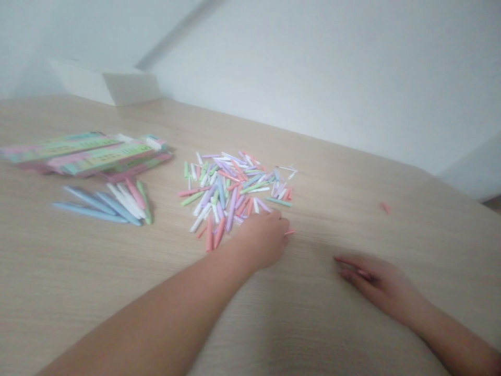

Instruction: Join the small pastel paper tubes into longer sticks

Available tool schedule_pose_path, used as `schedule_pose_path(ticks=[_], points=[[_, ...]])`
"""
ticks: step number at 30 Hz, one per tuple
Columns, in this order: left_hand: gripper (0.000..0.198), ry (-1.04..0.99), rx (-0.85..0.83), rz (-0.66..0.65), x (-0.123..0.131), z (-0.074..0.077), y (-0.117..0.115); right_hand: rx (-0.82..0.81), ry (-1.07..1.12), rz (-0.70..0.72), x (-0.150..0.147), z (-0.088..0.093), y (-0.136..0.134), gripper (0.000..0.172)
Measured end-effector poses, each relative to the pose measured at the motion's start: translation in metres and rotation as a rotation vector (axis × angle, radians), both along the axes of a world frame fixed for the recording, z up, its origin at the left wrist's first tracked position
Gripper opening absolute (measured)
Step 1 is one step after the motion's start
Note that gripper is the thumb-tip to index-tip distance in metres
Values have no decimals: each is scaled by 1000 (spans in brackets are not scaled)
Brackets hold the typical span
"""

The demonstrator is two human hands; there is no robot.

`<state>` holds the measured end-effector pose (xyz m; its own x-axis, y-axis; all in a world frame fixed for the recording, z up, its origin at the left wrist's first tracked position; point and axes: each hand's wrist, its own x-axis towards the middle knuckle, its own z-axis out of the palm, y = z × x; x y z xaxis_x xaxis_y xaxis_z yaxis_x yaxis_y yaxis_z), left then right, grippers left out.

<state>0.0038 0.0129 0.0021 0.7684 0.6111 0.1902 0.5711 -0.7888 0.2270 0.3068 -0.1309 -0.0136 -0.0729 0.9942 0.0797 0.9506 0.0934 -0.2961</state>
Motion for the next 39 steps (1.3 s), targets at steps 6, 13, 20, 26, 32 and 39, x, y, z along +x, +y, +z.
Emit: schedule_pose_path(ticks=[6, 13, 20, 26, 32, 39], points=[[32, -32, 29, 7, 0, -6, 2, -23, 3, 43, -4, 2, 2, 31], [33, -16, 39, 1, 0, -4, 0, -31, 17, 72, -11, 1, 13, 28], [42, -13, 27, 11, 0, -2, 0, 72, -124, -134, -33, 2, 79, 30], [40, 23, 80, -3, 1, 5, -7, 109, -143, -58, -78, 3, 155, 27], [32, 37, 49, -35, 3, 5, -7, 177, -100, -2, -96, 9, 222, 41], [30, -8, 39, -37, 5, -3, -3, 101, -298, -77, -50, 30, 327, 35]])
